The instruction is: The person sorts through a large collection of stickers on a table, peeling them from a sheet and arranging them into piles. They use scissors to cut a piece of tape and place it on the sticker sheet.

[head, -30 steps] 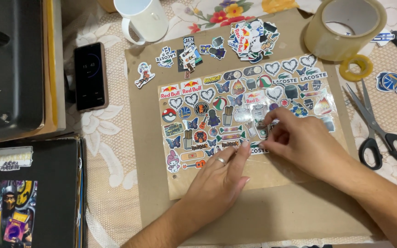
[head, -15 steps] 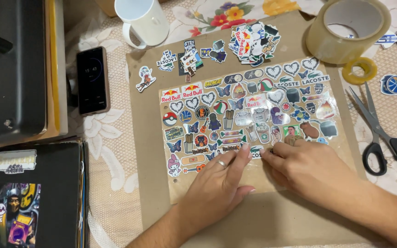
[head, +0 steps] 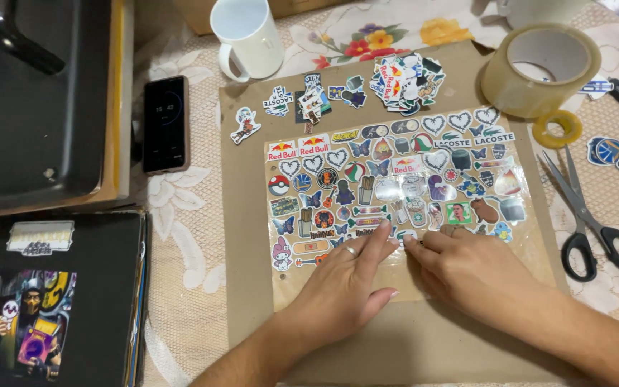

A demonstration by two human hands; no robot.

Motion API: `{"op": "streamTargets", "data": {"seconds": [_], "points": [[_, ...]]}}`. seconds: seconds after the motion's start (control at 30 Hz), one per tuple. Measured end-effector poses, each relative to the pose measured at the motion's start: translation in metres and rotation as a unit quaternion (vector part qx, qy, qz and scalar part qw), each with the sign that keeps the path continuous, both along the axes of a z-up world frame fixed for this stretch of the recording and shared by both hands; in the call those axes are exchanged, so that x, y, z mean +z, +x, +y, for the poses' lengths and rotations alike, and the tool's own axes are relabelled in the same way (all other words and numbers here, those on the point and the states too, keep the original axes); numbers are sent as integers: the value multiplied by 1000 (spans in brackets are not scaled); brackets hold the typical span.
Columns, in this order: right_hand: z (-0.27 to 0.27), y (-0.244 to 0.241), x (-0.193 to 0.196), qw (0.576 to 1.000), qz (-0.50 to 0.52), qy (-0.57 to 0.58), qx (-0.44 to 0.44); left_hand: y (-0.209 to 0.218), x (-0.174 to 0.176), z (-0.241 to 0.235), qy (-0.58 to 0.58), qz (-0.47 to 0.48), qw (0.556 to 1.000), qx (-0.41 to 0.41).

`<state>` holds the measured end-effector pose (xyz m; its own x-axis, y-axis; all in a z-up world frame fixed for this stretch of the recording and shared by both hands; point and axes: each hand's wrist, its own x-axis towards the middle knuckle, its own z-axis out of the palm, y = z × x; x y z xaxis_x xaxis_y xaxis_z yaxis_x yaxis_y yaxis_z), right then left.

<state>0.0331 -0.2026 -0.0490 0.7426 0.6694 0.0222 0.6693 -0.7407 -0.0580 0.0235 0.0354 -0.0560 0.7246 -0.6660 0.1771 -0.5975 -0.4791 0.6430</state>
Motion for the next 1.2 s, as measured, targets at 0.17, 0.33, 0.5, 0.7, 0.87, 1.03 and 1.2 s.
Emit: {"op": "streamTargets", "data": {"seconds": [0.17, 0.33, 0.5, 0.7, 0.87, 1.03, 1.2], "points": [[-4, 28, 33, 997, 63, -40, -28, 16, 23, 25, -65, -43, 997, 15], [-16, 81, 55, 984, 36, 132, -115, 40, 64, 56, -31, -37, 985, 164], [5, 145, 64, 971, -26, 175, -159, 66, 22, 69, -127, -108, 958, 233], [15, 233, 30, 976, 49, 103, -185, 76, -3, 86, -169, -117, 937, 284], [21, 259, 37, 973, 63, 34, -221, 79, -1, 84, -210, -84, 924, 309], [18, 281, 27, 974, 46, -12, -223, 78, 4, 83, -206, -69, 931, 294], [24, 270, 38, 976, 10, 13, -217, 78, 3, 84, -209, -76, 929, 297]]}}
